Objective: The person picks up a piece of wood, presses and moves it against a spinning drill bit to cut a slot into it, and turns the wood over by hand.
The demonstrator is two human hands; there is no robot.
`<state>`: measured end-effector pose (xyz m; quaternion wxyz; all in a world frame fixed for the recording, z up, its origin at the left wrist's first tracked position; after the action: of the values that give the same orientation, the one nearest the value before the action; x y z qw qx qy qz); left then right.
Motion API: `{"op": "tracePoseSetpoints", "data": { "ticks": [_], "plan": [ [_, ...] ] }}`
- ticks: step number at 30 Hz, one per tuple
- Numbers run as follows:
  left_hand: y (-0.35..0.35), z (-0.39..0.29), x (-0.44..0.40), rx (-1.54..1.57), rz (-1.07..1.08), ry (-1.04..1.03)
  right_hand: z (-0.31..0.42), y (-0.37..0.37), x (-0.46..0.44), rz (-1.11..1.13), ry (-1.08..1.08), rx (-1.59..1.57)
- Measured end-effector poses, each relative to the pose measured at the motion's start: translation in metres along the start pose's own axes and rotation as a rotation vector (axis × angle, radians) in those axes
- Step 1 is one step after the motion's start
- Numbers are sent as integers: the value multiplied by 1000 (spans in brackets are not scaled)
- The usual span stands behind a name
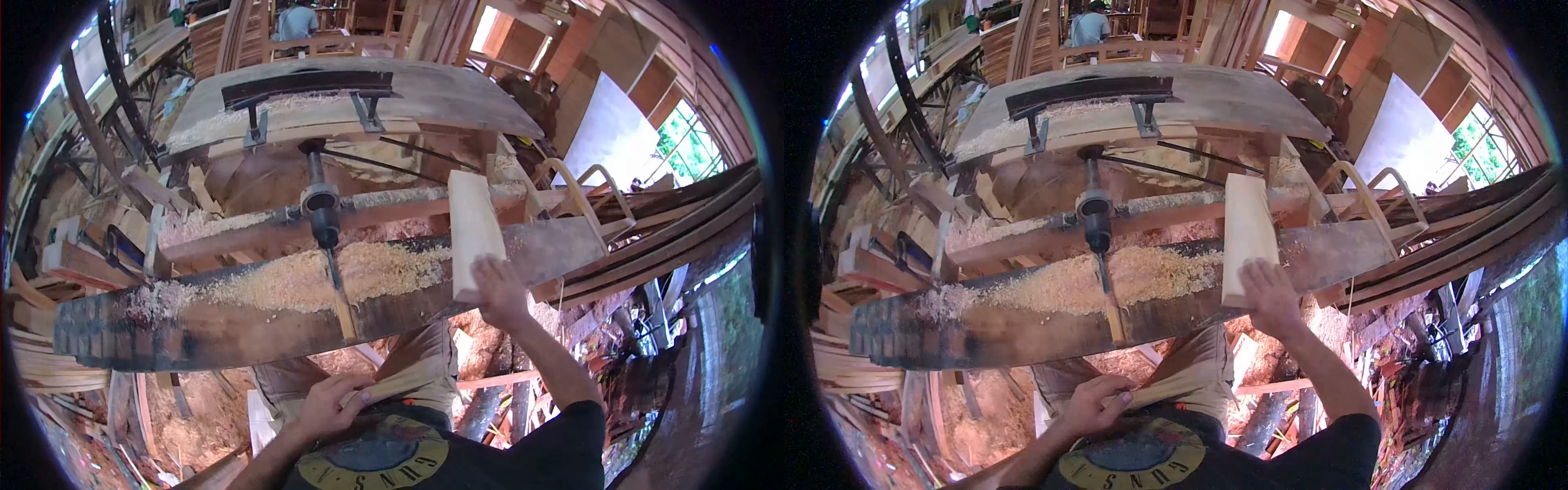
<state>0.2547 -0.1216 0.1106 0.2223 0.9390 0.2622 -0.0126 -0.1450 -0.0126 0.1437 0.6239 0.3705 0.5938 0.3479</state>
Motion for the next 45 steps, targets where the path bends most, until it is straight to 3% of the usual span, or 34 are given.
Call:
{"op": "tracePoseSetpoints", "data": {
  "ticks": [2, 5, 8, 11, 14, 17, 20, 23, 26, 35, 38, 41, 44, 45],
  "plan": [
    [6, -1, -4, -11, 12, -1, 3, -2, -1, 129, 16, 68],
    [2, -6, -2, -11, 10, 20, 10, -5, -4, -102, -44, -73],
    [4, -3, -3, -31, 23, 18, 12, -2, -6, 215, 81, 184],
    [1, -5, -2, -12, 21, 40, 13, -3, -6, -115, -72, -81],
    [3, -5, -2, -17, 28, 43, 14, 1, -9, 271, 133, 224],
    [3, -1, -2, 0, 15, 39, 7, 0, -6, -87, -81, -115],
    [3, 0, -2, -19, 12, 36, 10, 1, -9, 205, 85, 184],
    [9, -4, -4, -15, 8, 48, 3, -3, -5, 8, -36, 4],
    [4, -4, -3, -14, -1, 26, 12, 2, -10, 226, -5, 107],
    [5, -3, -3, -73, 13, 11, 27, -4, -14, 200, -16, 74],
    [5, -5, 0, -47, 8, 34, 20, -14, -12, 30, -92, 43],
    [8, -6, -1, -54, -3, 18, 22, -3, -11, -360, -330, -236],
    [6, -7, -3, -56, -3, -3, 2, -10, 1, -519, -849, -504],
    [6, -7, -3, -43, 1, 3, 2, -5, -5, -685, -786, -547]
  ]
}}
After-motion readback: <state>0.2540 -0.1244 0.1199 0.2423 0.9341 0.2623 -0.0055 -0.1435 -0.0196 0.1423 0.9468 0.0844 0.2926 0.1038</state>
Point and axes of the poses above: each hand's wrist, its own x-axis away from the middle knuckle, its own y-axis out of the back of the hand, z = x × y, the point moved 2 cm from there along -x, towards the middle knuckle, and after that the axes turned 2 degrees about -x, right-handed, at the moved point
